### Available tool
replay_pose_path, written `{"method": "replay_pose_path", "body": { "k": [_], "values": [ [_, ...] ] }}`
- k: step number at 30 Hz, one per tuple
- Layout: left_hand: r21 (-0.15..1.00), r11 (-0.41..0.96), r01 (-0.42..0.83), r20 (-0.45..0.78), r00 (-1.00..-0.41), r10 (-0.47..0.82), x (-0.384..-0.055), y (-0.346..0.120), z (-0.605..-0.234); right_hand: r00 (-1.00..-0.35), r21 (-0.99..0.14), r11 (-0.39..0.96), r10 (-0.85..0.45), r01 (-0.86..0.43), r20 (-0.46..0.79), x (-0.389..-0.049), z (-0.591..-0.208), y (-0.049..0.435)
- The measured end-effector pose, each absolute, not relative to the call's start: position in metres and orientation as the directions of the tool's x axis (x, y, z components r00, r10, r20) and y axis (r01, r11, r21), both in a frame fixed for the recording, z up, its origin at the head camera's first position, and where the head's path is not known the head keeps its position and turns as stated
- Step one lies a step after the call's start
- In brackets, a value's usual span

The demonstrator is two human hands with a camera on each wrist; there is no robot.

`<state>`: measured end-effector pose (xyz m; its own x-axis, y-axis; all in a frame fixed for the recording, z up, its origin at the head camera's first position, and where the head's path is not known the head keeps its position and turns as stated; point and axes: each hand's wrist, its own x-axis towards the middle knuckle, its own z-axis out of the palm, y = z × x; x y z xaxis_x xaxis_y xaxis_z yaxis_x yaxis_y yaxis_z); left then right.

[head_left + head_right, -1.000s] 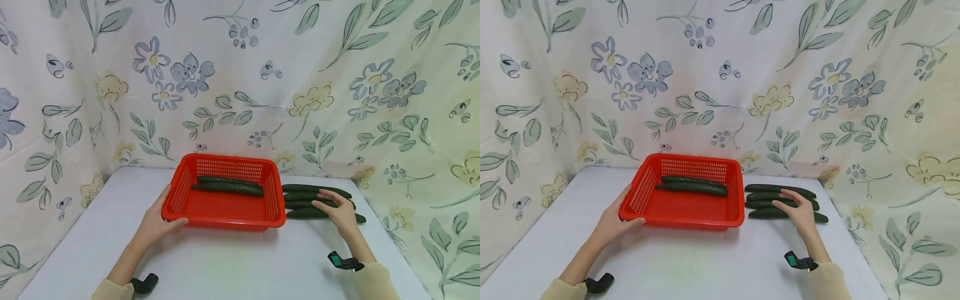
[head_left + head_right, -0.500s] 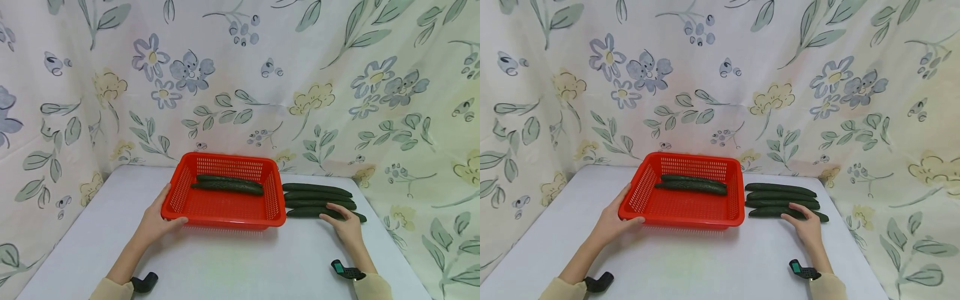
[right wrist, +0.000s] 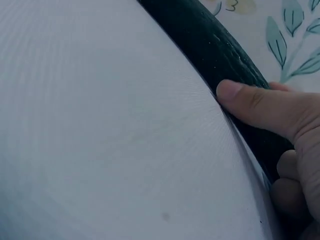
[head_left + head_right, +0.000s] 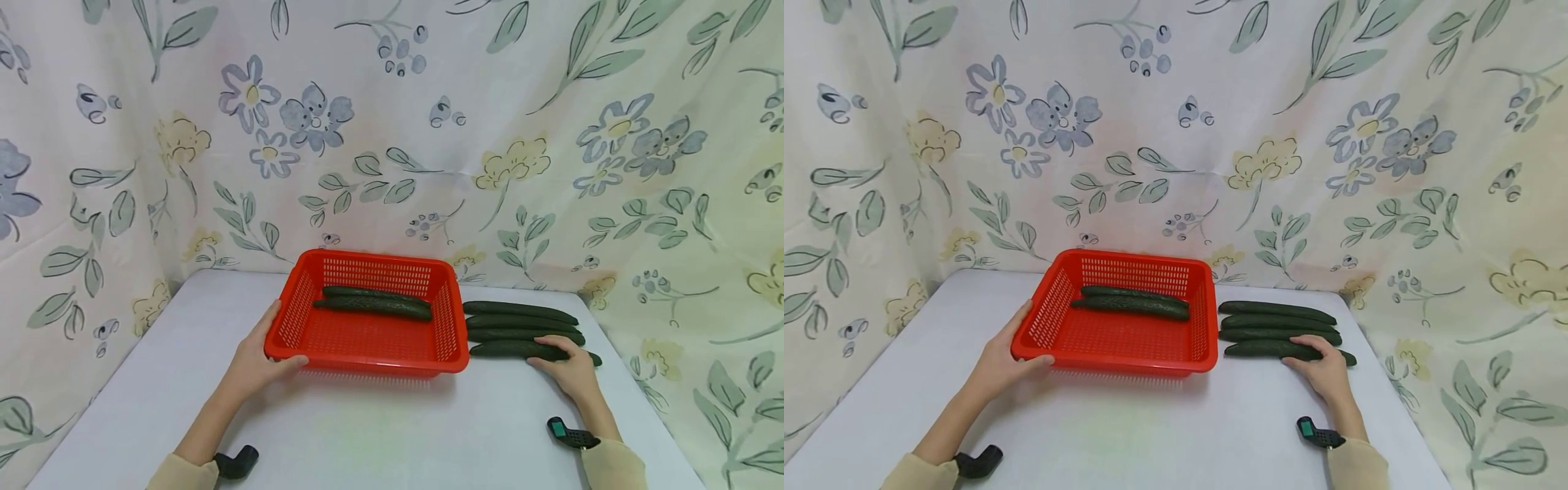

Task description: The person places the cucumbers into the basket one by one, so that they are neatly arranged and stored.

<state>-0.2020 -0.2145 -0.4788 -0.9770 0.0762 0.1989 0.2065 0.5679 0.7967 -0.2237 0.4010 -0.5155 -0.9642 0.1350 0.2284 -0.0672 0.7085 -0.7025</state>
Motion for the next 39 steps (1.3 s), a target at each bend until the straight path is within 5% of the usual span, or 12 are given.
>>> {"method": "replay_pose_path", "body": {
  "k": [6, 23, 39],
  "values": [
    [0.804, 0.557, 0.206, 0.197, -0.977, 0.077, -0.201, -0.214, -0.478, -0.942, -0.658, 0.739, 0.099, -0.147, 0.321, -0.223, -0.52, 0.404],
    [0.805, 0.559, 0.202, 0.192, -0.978, 0.076, -0.203, -0.213, -0.48, -0.95, -0.667, 0.732, 0.091, -0.14, 0.299, -0.22, -0.521, 0.406],
    [0.808, 0.546, 0.223, 0.212, -0.974, 0.084, -0.201, -0.215, -0.477, -0.96, -0.758, 0.652, 0.212, -0.001, 0.184, -0.228, -0.483, 0.398]
  ]
}}
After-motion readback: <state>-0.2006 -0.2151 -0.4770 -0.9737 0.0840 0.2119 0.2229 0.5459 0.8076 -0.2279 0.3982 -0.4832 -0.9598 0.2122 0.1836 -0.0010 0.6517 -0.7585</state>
